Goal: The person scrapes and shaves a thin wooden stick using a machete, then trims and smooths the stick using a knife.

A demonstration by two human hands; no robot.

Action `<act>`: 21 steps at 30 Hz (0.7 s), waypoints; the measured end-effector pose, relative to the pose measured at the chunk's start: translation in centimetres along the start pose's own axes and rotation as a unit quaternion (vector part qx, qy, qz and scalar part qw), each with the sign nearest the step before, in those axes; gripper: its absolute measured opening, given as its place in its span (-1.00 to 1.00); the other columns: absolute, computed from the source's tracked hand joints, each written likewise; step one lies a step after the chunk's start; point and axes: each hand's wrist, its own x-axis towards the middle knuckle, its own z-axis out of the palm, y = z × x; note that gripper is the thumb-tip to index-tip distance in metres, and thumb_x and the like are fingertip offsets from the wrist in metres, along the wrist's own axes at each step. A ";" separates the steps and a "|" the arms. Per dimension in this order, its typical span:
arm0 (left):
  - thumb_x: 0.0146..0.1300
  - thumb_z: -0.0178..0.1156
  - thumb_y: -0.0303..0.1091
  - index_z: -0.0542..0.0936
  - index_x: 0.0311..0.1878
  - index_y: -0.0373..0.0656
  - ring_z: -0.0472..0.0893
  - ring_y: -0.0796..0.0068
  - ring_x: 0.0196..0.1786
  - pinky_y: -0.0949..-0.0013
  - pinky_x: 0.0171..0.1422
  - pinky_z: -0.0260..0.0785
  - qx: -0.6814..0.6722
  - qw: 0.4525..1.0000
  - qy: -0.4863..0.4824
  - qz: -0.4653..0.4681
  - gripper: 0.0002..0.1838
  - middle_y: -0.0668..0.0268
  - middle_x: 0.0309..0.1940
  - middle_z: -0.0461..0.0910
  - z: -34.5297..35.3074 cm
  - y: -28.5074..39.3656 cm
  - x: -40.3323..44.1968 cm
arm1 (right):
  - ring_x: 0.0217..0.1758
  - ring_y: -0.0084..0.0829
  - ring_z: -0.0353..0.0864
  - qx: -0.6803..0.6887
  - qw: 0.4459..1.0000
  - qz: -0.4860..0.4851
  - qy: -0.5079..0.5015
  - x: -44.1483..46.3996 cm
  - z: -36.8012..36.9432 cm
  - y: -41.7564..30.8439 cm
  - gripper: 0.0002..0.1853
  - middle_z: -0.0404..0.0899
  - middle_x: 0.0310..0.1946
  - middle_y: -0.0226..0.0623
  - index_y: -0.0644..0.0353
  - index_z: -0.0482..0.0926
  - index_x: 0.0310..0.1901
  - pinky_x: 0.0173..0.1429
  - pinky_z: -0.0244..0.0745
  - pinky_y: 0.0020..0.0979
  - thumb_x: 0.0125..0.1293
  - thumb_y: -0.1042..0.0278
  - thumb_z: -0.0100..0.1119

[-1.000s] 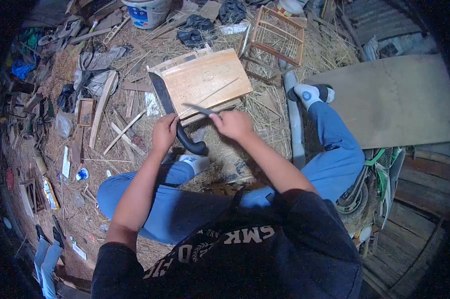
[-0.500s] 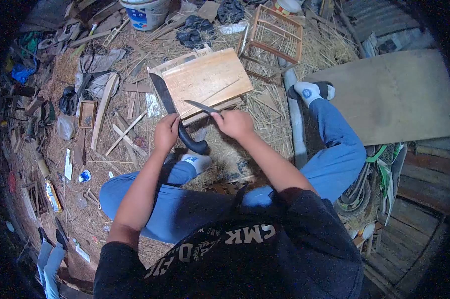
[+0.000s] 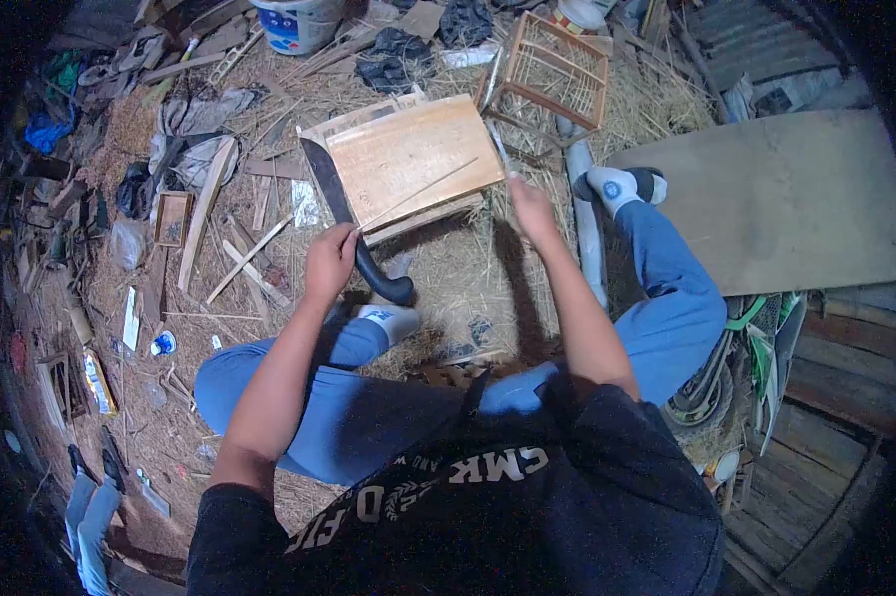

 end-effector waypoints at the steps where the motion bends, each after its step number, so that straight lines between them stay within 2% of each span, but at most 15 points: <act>1: 0.41 0.21 -0.34 0.67 -0.16 -0.23 0.62 -0.14 -0.19 -0.03 -0.04 0.47 -0.003 1.000 0.001 0.000 -0.84 -0.03 -0.33 0.63 -0.1 0.0 0.2 | -0.69 -0.32 0.43 0.098 0.988 0.076 -0.088 -0.4 0.3 -0.6 -0.50 0.38 -0.71 -0.34 0.16 0.54 -0.26 -0.55 0.32 -0.20 0.58 -0.18 0.01; 2: 0.40 0.22 -0.35 0.67 -0.17 -0.23 0.63 -0.14 -0.18 -0.02 -0.03 0.48 -0.008 1.000 -0.010 -0.008 -0.85 -0.02 -0.32 0.64 -0.4 0.0 0.5 | -0.73 -0.45 0.34 0.194 0.954 0.149 -0.173 -1.1 0.0 -2.4 -0.58 0.25 -0.74 -0.45 0.12 0.49 -0.17 -0.64 0.20 -0.32 0.60 -0.13 0.02; 3: 0.40 0.22 -0.35 0.67 -0.18 -0.23 0.63 -0.13 -0.18 -0.01 -0.03 0.48 -0.012 1.000 -0.022 -0.016 -0.85 -0.02 -0.31 0.65 -0.5 -0.1 0.5 | -0.73 -0.54 0.33 0.200 0.945 0.131 -0.224 -1.9 -1.0 -4.1 -0.68 0.26 -0.70 -0.49 0.07 0.40 -0.07 -0.66 0.13 -0.48 0.63 -0.03 -0.03; 4: 0.40 0.22 -0.35 0.67 -0.18 -0.23 0.63 -0.13 -0.18 -0.01 -0.03 0.48 -0.013 0.999 -0.022 -0.018 -0.85 -0.02 -0.31 0.65 -0.5 -0.1 0.6 | -0.73 -0.54 0.33 0.198 0.945 0.132 -0.225 -1.9 -0.5 -4.1 -0.68 0.26 -0.70 -0.49 0.07 0.40 -0.07 -0.66 0.13 -0.48 0.63 -0.03 -0.03; 6: 0.39 0.23 -0.35 0.67 -0.19 -0.24 0.63 -0.12 -0.16 0.00 -0.01 0.49 -0.014 1.000 -0.023 0.016 -0.85 0.00 -0.29 0.66 -0.6 -0.4 0.9 | -0.75 -0.54 0.28 0.295 0.927 0.141 -0.181 -1.7 0.9 -3.6 -0.70 0.34 -0.63 -0.46 0.08 0.39 -0.16 -0.67 0.16 -0.43 0.66 0.04 -0.10; 8: 0.39 0.23 -0.35 0.67 -0.19 -0.24 0.63 -0.12 -0.16 0.00 -0.01 0.49 -0.012 1.000 -0.022 0.010 -0.85 0.00 -0.29 0.66 -0.5 -0.5 0.7 | -0.74 -0.54 0.29 0.272 0.935 0.152 -0.168 -1.4 1.8 -2.7 -0.72 0.38 -0.58 -0.45 0.08 0.38 -0.20 -0.67 0.20 -0.41 0.67 0.11 -0.13; 10: 0.39 0.23 -0.35 0.68 -0.18 -0.24 0.64 -0.12 -0.16 0.00 0.00 0.48 -0.012 1.000 -0.020 0.006 -0.85 0.01 -0.28 0.66 -0.5 -0.5 0.8 | -0.60 -0.44 0.51 0.175 0.956 0.137 -0.193 -0.8 2.6 -1.0 -0.67 0.48 -0.51 -0.31 0.17 0.47 -0.22 -0.48 0.43 -0.28 0.62 0.09 -0.07; 12: 0.40 0.23 -0.35 0.67 -0.19 -0.24 0.63 -0.11 -0.16 -0.01 0.01 0.47 -0.003 1.000 -0.031 -0.001 -0.84 0.01 -0.29 0.66 -0.6 -0.2 0.9 | -0.38 -0.10 0.67 0.082 0.985 0.084 -0.130 -0.6 4.0 -0.1 -0.59 0.59 -0.45 -0.08 0.28 0.53 -0.23 -0.16 0.54 -0.09 0.60 0.07 -0.09; 14: 0.40 0.22 -0.34 0.67 -0.19 -0.24 0.63 -0.11 -0.16 -0.01 0.00 0.47 0.001 0.999 -0.032 -0.006 -0.84 0.02 -0.29 0.66 -0.7 0.0 1.1 | -0.11 0.22 0.65 -0.021 0.995 0.046 -0.087 -0.6 4.1 -0.3 -0.51 0.66 -0.28 0.18 0.36 0.58 -0.16 0.09 0.47 0.04 0.59 0.01 -0.12; 15: 0.41 0.21 -0.34 0.66 -0.20 -0.24 0.63 -0.10 -0.16 -0.01 0.00 0.47 0.006 0.999 -0.030 -0.008 -0.84 0.02 -0.29 0.66 -0.7 0.0 1.2 | -0.11 0.22 0.65 -0.022 0.995 0.049 -0.088 -0.6 4.0 -0.9 -0.51 0.66 -0.28 0.18 0.36 0.58 -0.16 0.09 0.47 0.04 0.59 0.01 -0.12; 17: 0.41 0.21 -0.33 0.66 -0.21 -0.24 0.63 -0.10 -0.15 0.00 -0.01 0.47 0.004 0.999 -0.033 -0.025 -0.84 0.01 -0.28 0.66 -0.5 0.0 1.1 | 0.00 0.33 0.60 -0.041 0.995 0.050 -0.077 -0.8 3.8 -2.0 -0.47 0.64 -0.16 0.30 0.36 0.63 -0.12 0.13 0.47 0.08 0.59 -0.03 -0.13; 21: 0.41 0.20 -0.33 0.65 -0.22 -0.22 0.63 -0.09 -0.18 0.01 -0.04 0.46 -0.001 0.999 -0.017 -0.028 -0.84 -0.01 -0.32 0.64 -0.1 -0.3 1.0 | 0.00 0.31 0.63 -0.065 0.996 0.039 -0.054 -1.2 3.7 -3.7 -0.47 0.66 -0.15 0.28 0.34 0.66 -0.08 0.13 0.49 0.07 0.58 -0.03 -0.12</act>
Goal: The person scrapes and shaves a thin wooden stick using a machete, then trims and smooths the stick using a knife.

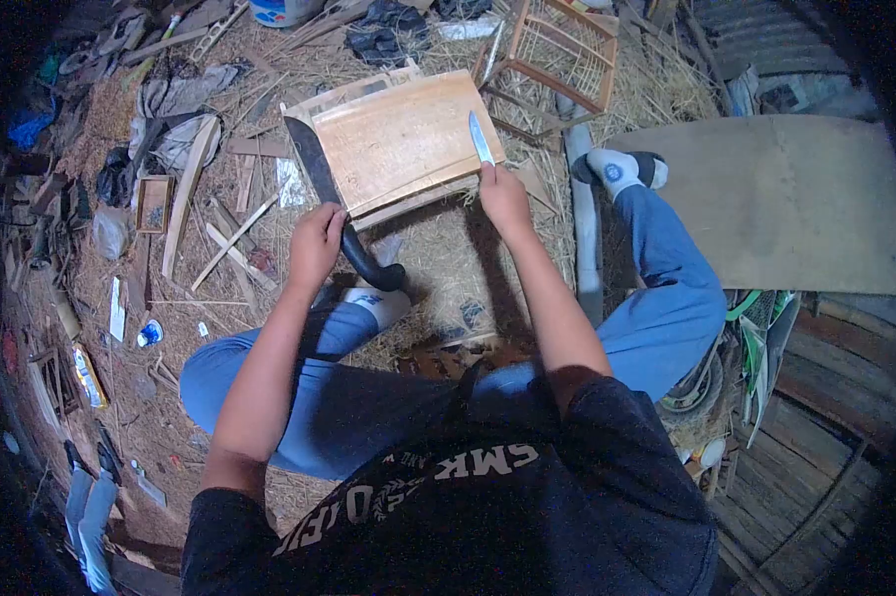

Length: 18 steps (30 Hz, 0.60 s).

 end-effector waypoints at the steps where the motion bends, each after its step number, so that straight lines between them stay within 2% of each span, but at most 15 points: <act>1: 0.41 0.20 -0.33 0.65 -0.22 -0.22 0.63 -0.09 -0.18 0.01 -0.04 0.46 -0.001 1.000 -0.002 -0.003 -0.84 -0.01 -0.32 0.64 0.1 0.0 -0.1 | -0.01 0.31 0.64 -0.007 1.000 0.008 0.003 -0.2 -0.1 -0.3 -0.47 0.66 -0.15 0.28 0.34 0.67 -0.07 0.12 0.50 0.07 0.58 -0.03 -0.12; 6: 0.40 0.21 -0.35 0.63 -0.22 -0.23 0.62 -0.08 -0.27 0.02 -0.14 0.45 -0.047 0.995 -0.031 -0.083 -0.85 0.01 -0.41 0.61 0.0 0.3 -0.2 | -0.03 0.28 0.65 -0.031 0.999 0.035 0.011 -0.8 0.1 -0.9 -0.47 0.67 -0.16 0.27 0.33 0.68 -0.08 0.10 0.51 0.08 0.58 -0.03 -0.11; 15: 0.42 0.20 -0.34 0.61 -0.22 -0.23 0.60 -0.09 -0.32 0.03 -0.19 0.43 -0.064 0.995 -0.020 -0.071 -0.85 -0.03 -0.46 0.57 0.5 0.1 -0.3 | -0.18 0.31 0.64 0.007 0.998 0.056 0.017 -1.7 2.4 -0.4 -0.47 0.64 -0.33 0.26 0.35 0.64 -0.26 -0.06 0.49 0.12 0.59 -0.02 -0.08; 18: 0.43 0.19 -0.32 0.61 -0.22 -0.22 0.60 -0.10 -0.33 0.02 -0.20 0.43 -0.050 0.994 -0.029 -0.091 -0.84 -0.03 -0.45 0.57 0.3 0.4 -0.2 | -0.24 0.31 0.63 0.038 0.998 0.029 0.031 -2.3 3.2 -0.2 -0.46 0.61 -0.39 0.27 0.37 0.61 -0.32 -0.12 0.46 0.14 0.59 0.00 -0.08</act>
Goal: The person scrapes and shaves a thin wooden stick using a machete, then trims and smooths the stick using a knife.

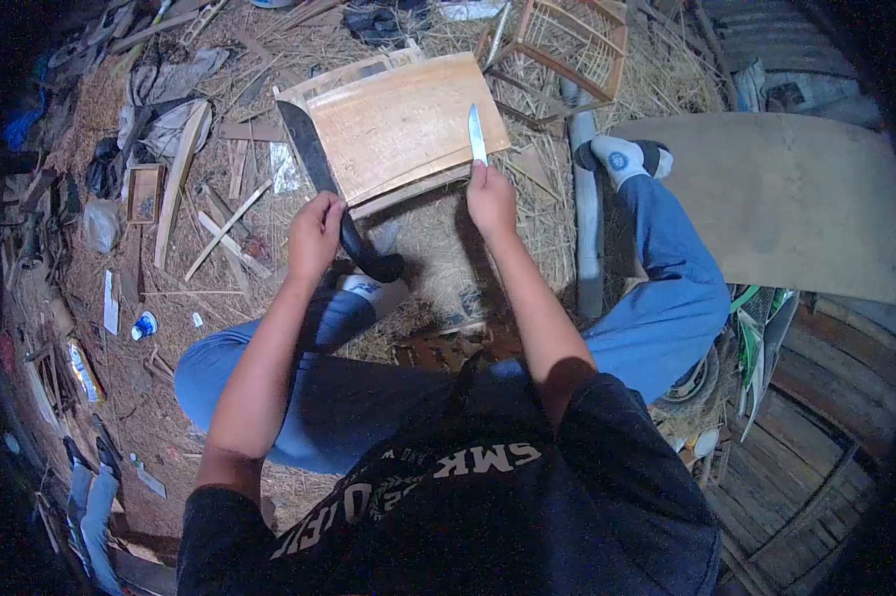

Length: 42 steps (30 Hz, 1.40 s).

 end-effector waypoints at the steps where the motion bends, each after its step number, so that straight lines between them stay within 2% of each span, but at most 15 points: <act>1: 0.43 0.19 -0.32 0.61 -0.22 -0.22 0.60 -0.10 -0.33 0.02 -0.20 0.43 0.000 1.000 0.001 0.001 -0.84 -0.03 -0.45 0.57 -0.1 0.1 0.1 | -0.24 0.31 0.63 0.001 1.000 -0.001 0.001 -0.1 0.0 0.0 -0.46 0.61 -0.39 0.27 0.37 0.61 -0.32 -0.12 0.46 0.14 0.59 0.00 -0.08; 7: 0.43 0.20 -0.32 0.62 -0.21 -0.22 0.61 -0.10 -0.33 0.02 -0.19 0.43 -0.002 1.000 0.010 0.025 -0.84 -0.03 -0.44 0.58 0.3 -0.4 0.0 | -0.28 0.29 0.62 0.022 0.999 0.037 -0.031 -2.1 0.5 -0.3 -0.46 0.60 -0.42 0.25 0.38 0.60 -0.35 -0.14 0.47 0.09 0.59 0.01 -0.05; 9: 0.43 0.20 -0.31 0.62 -0.20 -0.21 0.61 -0.10 -0.31 0.00 -0.19 0.43 0.004 0.999 0.026 0.046 -0.84 -0.03 -0.43 0.59 0.3 -0.6 0.0 | -0.57 -0.34 0.34 0.032 0.998 0.012 -0.045 -3.1 1.0 -0.6 -0.45 0.40 -0.65 -0.21 0.31 0.49 -0.43 -0.34 0.33 -0.16 0.63 -0.01 -0.04; 10: 0.43 0.20 -0.31 0.62 -0.20 -0.21 0.61 -0.10 -0.31 0.00 -0.19 0.43 0.005 0.999 0.026 0.047 -0.84 -0.03 -0.43 0.59 0.4 -0.7 0.0 | -0.53 -0.23 0.46 0.037 0.996 0.006 -0.075 -3.8 1.5 -0.9 -0.45 0.48 -0.62 -0.10 0.33 0.53 -0.40 -0.28 0.39 -0.14 0.62 -0.02 -0.04; 11: 0.43 0.21 -0.31 0.62 -0.20 -0.21 0.61 -0.10 -0.30 0.00 -0.18 0.43 0.001 0.999 0.021 0.047 -0.84 -0.03 -0.43 0.59 0.4 -0.8 0.1 | -0.23 0.25 0.64 0.034 0.994 -0.004 -0.100 -5.4 0.5 -3.9 -0.51 0.62 -0.35 0.24 0.33 0.61 -0.27 -0.10 0.50 0.04 0.59 0.02 -0.05; 15: 0.42 0.22 -0.30 0.63 -0.19 -0.21 0.61 -0.10 -0.30 -0.02 -0.18 0.43 0.002 1.000 -0.003 0.009 -0.83 -0.02 -0.44 0.59 -0.2 0.0 -0.1 | -0.13 0.26 0.65 0.003 0.991 0.004 -0.137 -6.9 1.8 -5.6 -0.52 0.65 -0.25 0.23 0.29 0.65 -0.22 -0.01 0.54 0.05 0.57 -0.01 -0.05; 19: 0.46 0.19 -0.32 0.60 -0.16 -0.22 0.59 0.03 -0.38 0.15 -0.23 0.42 0.015 0.999 0.007 0.032 -0.84 -0.01 -0.42 0.58 0.0 -0.5 -0.3 | -0.19 0.23 0.66 -0.008 0.998 -0.028 -0.050 -2.5 -0.3 -0.8 -0.51 0.65 -0.31 0.22 0.33 0.64 -0.22 -0.07 0.51 0.07 0.57 0.01 -0.05; 22: 0.46 0.19 -0.32 0.60 -0.15 -0.22 0.60 0.03 -0.37 0.16 -0.22 0.43 -0.009 0.999 0.006 0.043 -0.84 -0.02 -0.42 0.57 0.0 -0.4 -0.3 | -0.19 0.24 0.66 -0.007 0.997 0.069 -0.036 -0.6 -2.3 -0.5 -0.51 0.66 -0.30 0.22 0.33 0.64 -0.22 -0.08 0.51 0.08 0.57 0.01 -0.05; 24: 0.46 0.20 -0.32 0.60 -0.14 -0.23 0.60 0.03 -0.37 0.16 -0.21 0.43 -0.003 0.998 0.021 0.063 -0.84 -0.02 -0.40 0.58 0.3 -0.9 -0.1 | -0.17 0.25 0.66 0.018 0.998 0.050 -0.041 -1.5 -1.0 -1.8 -0.51 0.65 -0.30 0.22 0.33 0.64 -0.22 -0.05 0.52 0.09 0.58 0.02 -0.06; 25: 0.46 0.20 -0.32 0.60 -0.14 -0.23 0.60 0.03 -0.37 0.16 -0.21 0.43 -0.003 0.998 0.022 0.062 -0.84 -0.02 -0.40 0.58 0.4 -1.1 -0.1 | -0.17 0.28 0.65 -0.015 0.999 -0.020 -0.025 -3.3 0.2 -3.0 -0.52 0.65 -0.30 0.23 0.32 0.64 -0.22 -0.05 0.54 0.09 0.58 0.02 -0.07; 31: 0.44 0.22 -0.32 0.63 -0.15 -0.22 0.61 0.01 -0.36 0.15 -0.21 0.44 -0.007 0.999 0.012 0.041 -0.84 -0.02 -0.40 0.60 0.2 -1.2 0.1 | -0.12 0.30 0.62 -0.018 0.992 0.017 -0.120 -4.9 0.4 -5.9 -0.48 0.65 -0.28 0.22 0.33 0.63 -0.24 0.01 0.52 0.07 0.59 -0.02 -0.08; 33: 0.44 0.22 -0.31 0.64 -0.16 -0.22 0.62 0.02 -0.37 0.15 -0.22 0.44 -0.006 0.999 0.018 0.047 -0.84 -0.02 -0.42 0.59 0.2 -0.9 -0.1 | -0.13 0.29 0.64 0.019 0.997 -0.002 -0.075 -2.1 0.7 -1.6 -0.47 0.66 -0.29 0.23 0.36 0.64 -0.24 -0.01 0.52 0.07 0.59 -0.02 -0.08; 35: 0.43 0.23 -0.31 0.64 -0.16 -0.22 0.62 0.02 -0.37 0.15 -0.23 0.44 -0.008 0.998 0.019 0.051 -0.83 -0.01 -0.42 0.60 0.4 -1.2 -0.2 | -0.16 0.28 0.66 0.035 0.996 0.067 -0.056 -0.8 -0.1 -0.4 -0.47 0.65 -0.31 0.28 0.38 0.65 -0.22 -0.06 0.51 0.08 0.60 0.01 -0.08; 37: 0.43 0.23 -0.30 0.64 -0.16 -0.22 0.62 0.03 -0.37 0.15 -0.23 0.44 -0.010 0.998 0.024 0.058 -0.83 -0.01 -0.42 0.60 0.4 -1.2 0.0 | -0.17 0.28 0.67 0.019 0.999 0.029 -0.041 -3.6 0.7 -3.7 -0.50 0.65 -0.31 0.27 0.38 0.64 -0.24 -0.08 0.52 0.08 0.59 0.06 -0.08; 42: 0.42 0.24 -0.29 0.64 -0.16 -0.22 0.64 0.00 -0.35 0.14 -0.20 0.46 -0.016 0.999 0.008 0.034 -0.82 -0.01 -0.40 0.62 0.2 -0.6 0.1 | -0.10 0.26 0.64 0.014 0.980 -0.036 -0.197 -8.8 3.6 -8.8 -0.52 0.66 -0.24 0.21 0.27 0.66 -0.21 0.00 0.52 0.08 0.56 -0.01 -0.06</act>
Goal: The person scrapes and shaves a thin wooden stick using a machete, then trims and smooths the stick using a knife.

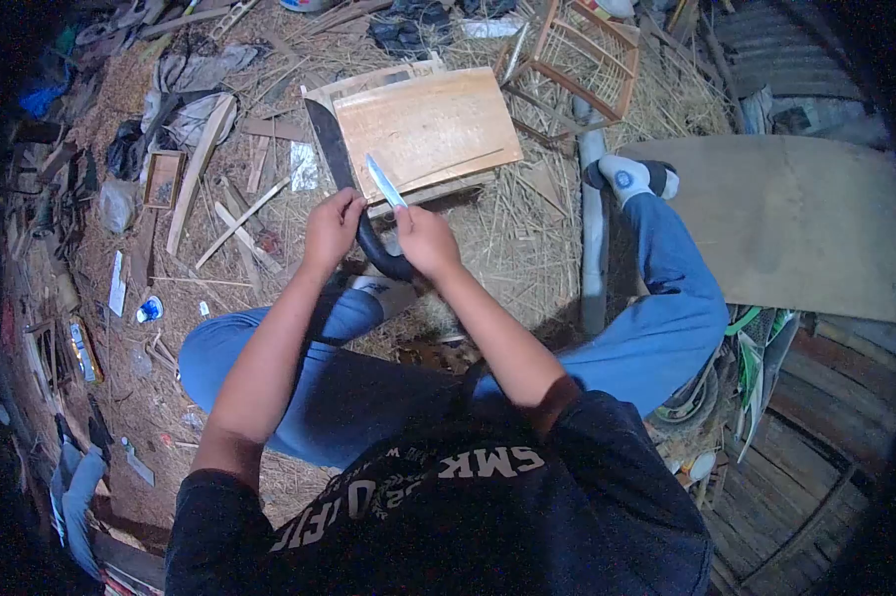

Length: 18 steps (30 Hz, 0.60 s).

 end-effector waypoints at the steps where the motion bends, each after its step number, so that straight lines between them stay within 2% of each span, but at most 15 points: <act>1: 0.42 0.24 -0.29 0.64 -0.16 -0.22 0.64 0.00 -0.35 0.14 -0.20 0.46 0.005 1.000 0.002 0.001 -0.82 -0.01 -0.40 0.62 -0.1 0.0 0.1 | -0.12 0.26 0.65 0.009 1.000 -0.016 0.001 0.2 0.0 0.5 -0.51 0.66 -0.25 0.20 0.27 0.66 -0.20 -0.01 0.52 0.07 0.56 -0.03 -0.06; 3: 0.39 0.25 -0.35 0.64 -0.19 -0.26 0.66 -0.11 -0.26 0.06 -0.14 0.49 -0.002 1.000 -0.007 -0.010 -0.84 -0.03 -0.34 0.66 -0.3 0.5 -0.1 | -0.14 0.24 0.66 -0.008 0.998 0.039 0.058 1.4 -1.9 2.2 -0.50 0.67 -0.25 0.19 0.27 0.67 -0.22 -0.05 0.51 0.06 0.57 -0.04 -0.06; 5: 0.38 0.25 -0.36 0.63 -0.21 -0.27 0.66 -0.12 -0.27 0.04 -0.15 0.48 -0.008 1.000 -0.004 0.001 -0.85 -0.04 -0.35 0.64 -0.3 0.5 0.0 | -0.19 0.23 0.67 0.003 0.990 0.047 0.130 3.4 -4.6 5.3 -0.49 0.68 -0.28 0.18 0.29 0.67 -0.20 -0.08 0.51 0.04 0.57 -0.03 -0.05; 7: 0.39 0.24 -0.37 0.59 -0.23 -0.28 0.64 -0.14 -0.26 0.01 -0.14 0.47 -0.002 1.000 -0.005 0.003 -0.85 -0.06 -0.36 0.63 -0.3 0.6 0.0 | -0.22 0.22 0.67 -0.017 0.985 0.093 0.143 5.0 -7.8 7.2 -0.49 0.67 -0.32 0.20 0.33 0.67 -0.19 -0.10 0.51 0.02 0.58 0.00 -0.07; 10: 0.39 0.23 -0.38 0.57 -0.24 -0.28 0.63 -0.16 -0.25 -0.02 -0.14 0.45 -0.010 1.000 0.002 0.007 -0.85 -0.07 -0.37 0.62 0.0 0.5 0.0 | -0.24 0.20 0.68 -0.002 0.985 0.070 0.156 4.6 -6.7 6.9 -0.50 0.67 -0.35 0.20 0.35 0.67 -0.20 -0.10 0.52 0.03 0.59 0.04 -0.08; 11: 0.39 0.23 -0.38 0.57 -0.24 -0.28 0.63 -0.16 -0.25 -0.02 -0.14 0.45 -0.011 1.000 0.003 0.006 -0.85 -0.07 -0.37 0.62 0.1 0.4 0.1 | -0.21 0.17 0.70 -0.020 0.989 0.064 0.136 3.0 -5.4 3.7 -0.51 0.69 -0.32 0.17 0.33 0.68 -0.20 -0.09 0.52 0.03 0.58 0.04 -0.07; 13: 0.39 0.22 -0.39 0.57 -0.24 -0.27 0.63 -0.17 -0.23 -0.03 -0.14 0.44 -0.004 1.000 0.007 0.017 -0.86 -0.06 -0.36 0.62 0.2 0.3 0.1 | -0.21 0.17 0.70 0.025 0.994 -0.041 0.099 1.5 -0.6 2.6 -0.56 0.68 -0.31 0.17 0.26 0.68 -0.22 -0.08 0.54 0.04 0.55 0.03 0.00; 14: 0.39 0.22 -0.39 0.57 -0.24 -0.27 0.63 -0.17 -0.23 -0.03 -0.14 0.44 -0.002 1.000 0.007 0.018 -0.86 -0.06 -0.36 0.62 0.1 0.3 0.1 | -0.20 0.20 0.68 0.004 1.000 0.018 0.019 0.4 -0.5 -0.2 -0.55 0.67 -0.32 0.17 0.25 0.67 -0.25 -0.09 0.54 0.05 0.54 0.00 0.00; 16: 0.43 0.22 -0.32 0.57 -0.18 -0.24 0.62 -0.10 -0.29 0.11 -0.18 0.45 0.001 1.000 -0.002 0.008 -0.83 -0.04 -0.39 0.60 0.0 0.3 0.1 | -0.20 0.23 0.66 -0.008 1.000 -0.004 0.020 0.7 0.1 0.1 -0.51 0.66 -0.33 0.18 0.26 0.66 -0.25 -0.09 0.53 0.05 0.54 -0.05 -0.02; 18: 0.43 0.22 -0.32 0.57 -0.18 -0.24 0.61 -0.04 -0.33 0.14 -0.19 0.44 -0.005 1.000 -0.013 -0.014 -0.83 -0.02 -0.41 0.59 -0.4 0.7 0.0 | -0.20 0.24 0.65 -0.010 0.998 0.001 0.058 1.4 -1.4 1.6 -0.49 0.65 -0.34 0.20 0.27 0.67 -0.24 -0.07 0.52 0.06 0.55 -0.05 -0.04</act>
